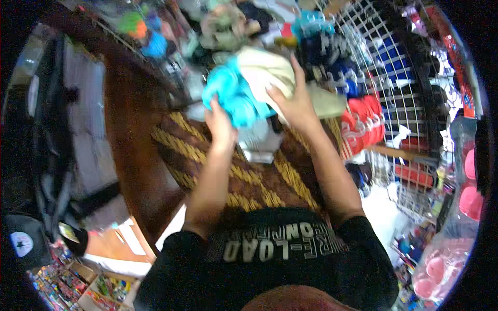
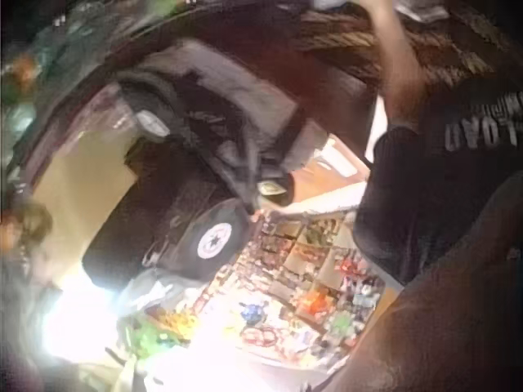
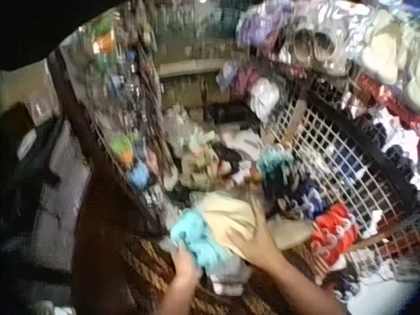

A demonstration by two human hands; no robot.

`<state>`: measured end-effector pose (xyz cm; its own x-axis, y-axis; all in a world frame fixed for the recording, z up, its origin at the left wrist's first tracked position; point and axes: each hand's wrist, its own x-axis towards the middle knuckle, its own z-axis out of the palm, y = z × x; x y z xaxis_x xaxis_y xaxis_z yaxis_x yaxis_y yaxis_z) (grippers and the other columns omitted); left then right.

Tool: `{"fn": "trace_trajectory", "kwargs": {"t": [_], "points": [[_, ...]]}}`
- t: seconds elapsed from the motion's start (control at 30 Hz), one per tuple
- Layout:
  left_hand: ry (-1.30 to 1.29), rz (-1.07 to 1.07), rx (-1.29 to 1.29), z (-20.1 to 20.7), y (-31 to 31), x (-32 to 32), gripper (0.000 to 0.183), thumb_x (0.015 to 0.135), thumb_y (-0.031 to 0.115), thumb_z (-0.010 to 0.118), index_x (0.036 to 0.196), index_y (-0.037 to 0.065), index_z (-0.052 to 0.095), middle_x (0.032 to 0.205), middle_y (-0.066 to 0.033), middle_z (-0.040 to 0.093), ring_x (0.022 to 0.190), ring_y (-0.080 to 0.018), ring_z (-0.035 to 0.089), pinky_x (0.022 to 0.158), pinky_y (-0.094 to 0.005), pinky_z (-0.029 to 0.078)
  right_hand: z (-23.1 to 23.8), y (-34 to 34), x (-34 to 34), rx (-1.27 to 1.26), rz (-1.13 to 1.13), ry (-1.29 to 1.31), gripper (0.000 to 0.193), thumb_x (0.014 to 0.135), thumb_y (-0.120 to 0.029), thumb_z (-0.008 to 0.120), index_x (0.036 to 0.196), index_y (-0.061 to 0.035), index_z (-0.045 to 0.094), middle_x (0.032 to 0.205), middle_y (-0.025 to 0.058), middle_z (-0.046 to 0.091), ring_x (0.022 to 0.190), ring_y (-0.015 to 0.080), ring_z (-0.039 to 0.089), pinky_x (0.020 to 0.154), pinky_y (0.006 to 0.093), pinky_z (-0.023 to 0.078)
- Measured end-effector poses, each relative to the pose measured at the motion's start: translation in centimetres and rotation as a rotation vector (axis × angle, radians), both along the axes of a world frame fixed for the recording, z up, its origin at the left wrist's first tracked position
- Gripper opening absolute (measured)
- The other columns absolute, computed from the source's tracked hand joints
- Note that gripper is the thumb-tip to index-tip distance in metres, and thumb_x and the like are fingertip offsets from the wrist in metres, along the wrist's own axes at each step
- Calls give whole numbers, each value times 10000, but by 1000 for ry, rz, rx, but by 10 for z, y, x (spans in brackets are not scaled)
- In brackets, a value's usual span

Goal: Organizing and preparing sandals for display in a gift shop.

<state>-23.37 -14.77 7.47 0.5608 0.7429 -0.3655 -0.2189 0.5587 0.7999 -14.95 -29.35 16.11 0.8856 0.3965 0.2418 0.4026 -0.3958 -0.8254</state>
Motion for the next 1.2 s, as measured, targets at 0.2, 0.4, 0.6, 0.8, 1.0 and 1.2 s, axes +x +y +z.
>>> {"fn": "trace_trajectory", "kwargs": {"t": [0.2,0.4,0.6,0.8,1.0,1.2], "points": [[-78,117,346,60,39,40,393,983,255,504,1258,-25,521,1214,-133,593,1077,-253,600,927,-400,482,12,51,69,303,-69,306,421,930,-375,597,1122,-1,603,961,230,677,904,332,668,788,402,497],[-5,221,512,57,85,115,344,955,197,536,1180,-62,562,1140,-130,626,1003,-215,602,893,-357,462,10,94,135,-14,-177,-52,424,976,-388,488,971,20,601,749,278,632,772,475,625,674,499,486],[140,100,267,8,105,148,344,954,206,530,1164,-61,580,1134,-122,627,1003,-210,606,878,-356,471,-44,69,185,-253,124,-56,411,987,-362,451,1032,15,609,856,307,629,840,488,604,742,520,473],[363,17,613,1,134,165,316,941,190,545,1132,-56,602,1072,-154,657,967,-229,624,855,-365,475,-65,18,259,480,-206,660,535,1030,-485,300,1223,-63,565,989,64,661,823,198,654,692,329,525],[325,-293,940,-12,106,181,292,871,162,631,1089,-32,621,1005,-158,684,901,-268,649,802,-362,491,-67,58,232,164,270,-36,647,915,-539,520,1394,-109,458,1382,181,485,1284,330,466,1099,414,353],[133,-404,1004,-4,96,177,243,787,112,701,961,-31,609,835,-104,687,761,-108,613,693,-300,505,-104,91,215,-144,280,-93,533,834,-402,654,1280,-122,572,1260,178,545,1166,440,480,966,510,406]]}}
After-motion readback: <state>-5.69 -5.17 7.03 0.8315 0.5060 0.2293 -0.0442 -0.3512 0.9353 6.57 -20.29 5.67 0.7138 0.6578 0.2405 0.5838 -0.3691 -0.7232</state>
